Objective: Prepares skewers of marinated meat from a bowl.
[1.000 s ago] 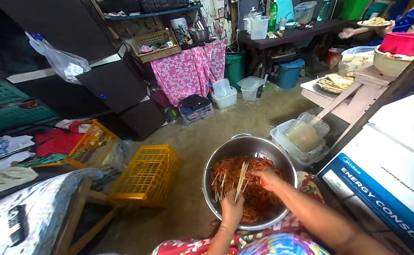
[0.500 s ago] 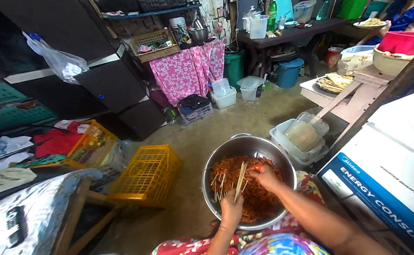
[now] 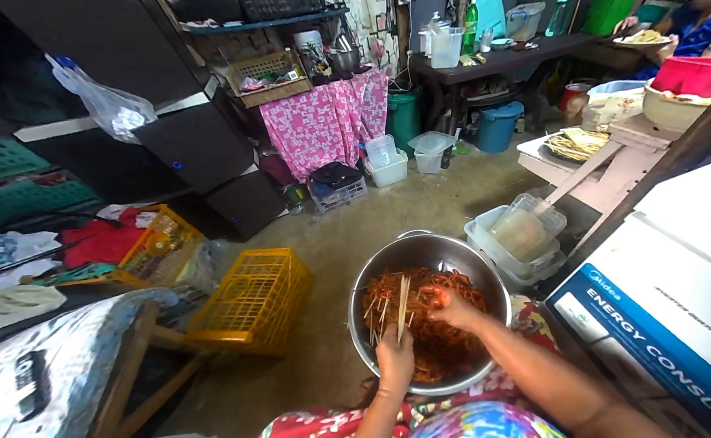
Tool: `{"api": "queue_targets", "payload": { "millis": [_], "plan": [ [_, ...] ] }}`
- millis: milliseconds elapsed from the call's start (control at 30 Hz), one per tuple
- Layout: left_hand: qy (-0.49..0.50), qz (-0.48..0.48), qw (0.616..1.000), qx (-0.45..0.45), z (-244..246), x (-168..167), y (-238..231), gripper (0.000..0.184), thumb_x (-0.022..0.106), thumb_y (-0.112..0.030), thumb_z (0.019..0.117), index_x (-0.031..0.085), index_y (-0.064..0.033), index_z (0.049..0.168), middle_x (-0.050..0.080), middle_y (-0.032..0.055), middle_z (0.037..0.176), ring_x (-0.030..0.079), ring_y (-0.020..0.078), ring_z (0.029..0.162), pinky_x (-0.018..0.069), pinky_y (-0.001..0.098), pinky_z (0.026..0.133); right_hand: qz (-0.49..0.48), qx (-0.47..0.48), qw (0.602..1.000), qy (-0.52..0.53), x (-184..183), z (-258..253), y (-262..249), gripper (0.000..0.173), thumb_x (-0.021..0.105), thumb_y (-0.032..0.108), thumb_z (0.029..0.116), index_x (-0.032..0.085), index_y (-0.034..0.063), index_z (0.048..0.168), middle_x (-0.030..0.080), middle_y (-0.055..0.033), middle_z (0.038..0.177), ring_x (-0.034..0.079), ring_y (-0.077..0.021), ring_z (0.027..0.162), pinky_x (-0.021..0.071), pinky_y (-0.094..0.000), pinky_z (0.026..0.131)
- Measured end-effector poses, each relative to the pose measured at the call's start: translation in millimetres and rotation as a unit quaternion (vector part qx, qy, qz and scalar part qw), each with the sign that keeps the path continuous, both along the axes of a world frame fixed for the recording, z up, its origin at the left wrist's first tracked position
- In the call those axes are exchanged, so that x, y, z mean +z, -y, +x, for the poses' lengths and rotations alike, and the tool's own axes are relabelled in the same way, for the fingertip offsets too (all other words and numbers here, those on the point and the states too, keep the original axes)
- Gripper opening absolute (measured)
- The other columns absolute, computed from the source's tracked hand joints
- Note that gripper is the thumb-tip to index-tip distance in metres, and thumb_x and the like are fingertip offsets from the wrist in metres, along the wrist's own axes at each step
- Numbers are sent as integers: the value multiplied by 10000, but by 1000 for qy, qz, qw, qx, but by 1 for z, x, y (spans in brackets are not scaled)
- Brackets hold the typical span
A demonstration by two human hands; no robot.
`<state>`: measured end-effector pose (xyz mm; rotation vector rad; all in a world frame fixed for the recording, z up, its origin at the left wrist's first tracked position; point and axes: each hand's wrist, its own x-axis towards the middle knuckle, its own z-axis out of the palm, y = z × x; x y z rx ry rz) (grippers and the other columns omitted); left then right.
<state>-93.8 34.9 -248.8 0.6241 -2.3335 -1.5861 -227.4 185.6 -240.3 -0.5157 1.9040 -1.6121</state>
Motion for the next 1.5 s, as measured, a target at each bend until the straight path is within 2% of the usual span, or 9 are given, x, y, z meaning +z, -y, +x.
{"api": "queue_targets", "payload": {
  "millis": [67, 167, 300, 433, 533, 1067, 1267, 1400, 1500],
  "plan": [
    [-8, 8, 1000, 15, -1, -2, 1, 170, 578, -69, 985, 669, 21, 1097, 606, 56, 683, 553, 130, 518, 517, 331, 539, -22, -59, 998, 30, 0, -7, -5, 572, 677, -83, 856, 510, -45, 1401, 661, -108, 940, 646, -158, 779, 581, -360, 791],
    [-9, 26, 1000, -10, -1, -2, 2, 161, 578, -66, 983, 670, 15, 1087, 608, 46, 690, 554, 118, 521, 516, 312, 536, -139, -172, 963, 151, 0, -15, -7, 323, 594, -105, 915, 572, -72, 1236, 673, -140, 971, 674, -210, 776, 597, -373, 729],
    [5, 31, 997, -66, 0, 1, 1, 172, 582, -59, 968, 684, 5, 1091, 629, 45, 717, 551, 105, 522, 514, 300, 538, -189, -241, 927, 214, 4, -15, -3, 211, 593, -106, 917, 586, -30, 1113, 653, -115, 939, 659, -203, 778, 593, -376, 712],
    [16, 27, 996, -85, 0, 4, 1, 162, 592, -55, 964, 688, -5, 1083, 625, 34, 717, 531, 92, 514, 494, 283, 532, -154, -236, 944, 172, 2, -14, -2, 290, 662, -140, 842, 631, -42, 1114, 658, -117, 1000, 634, -175, 818, 565, -346, 712],
    [17, 29, 996, -88, 0, 5, 0, 154, 598, -57, 966, 690, -5, 1077, 633, 33, 725, 533, 85, 518, 493, 275, 532, -141, -225, 954, 143, 0, -15, -2, 286, 673, -160, 826, 653, -54, 1092, 672, -119, 1028, 640, -162, 845, 565, -326, 735],
    [16, 25, 995, -94, 1, 5, 0, 152, 605, -57, 958, 699, -14, 1069, 624, 18, 701, 526, 74, 504, 487, 266, 517, -108, -218, 963, 115, 6, -15, -4, 281, 677, -143, 843, 659, -45, 1107, 681, -99, 1004, 611, -97, 761, 508, -242, 633],
    [11, 26, 996, -89, 1, 5, 0, 143, 611, -55, 960, 701, -15, 1064, 626, 19, 695, 527, 77, 503, 485, 263, 514, -139, -213, 950, 183, 1, -14, -3, 246, 643, -122, 877, 643, -35, 1107, 663, -104, 1057, 635, -155, 892, 555, -334, 765],
    [7, 19, 996, -82, 1, 4, 0, 151, 602, -54, 960, 701, -16, 1067, 623, 19, 698, 523, 76, 508, 484, 266, 521, -131, -229, 944, 200, 5, -8, 2, 200, 656, -76, 914, 648, -42, 1111, 673, -107, 979, 640, -157, 814, 557, -322, 732],
    [12, 4, 998, -67, 0, 5, -2, 145, 605, -60, 964, 700, -13, 1063, 621, 26, 703, 522, 82, 515, 484, 278, 532, -104, -237, 948, 186, 7, -2, 5, 162, 677, -18, 938, 647, -31, 1097, 671, -92, 947, 619, -128, 750, 532, -287, 657]
  ]
}}
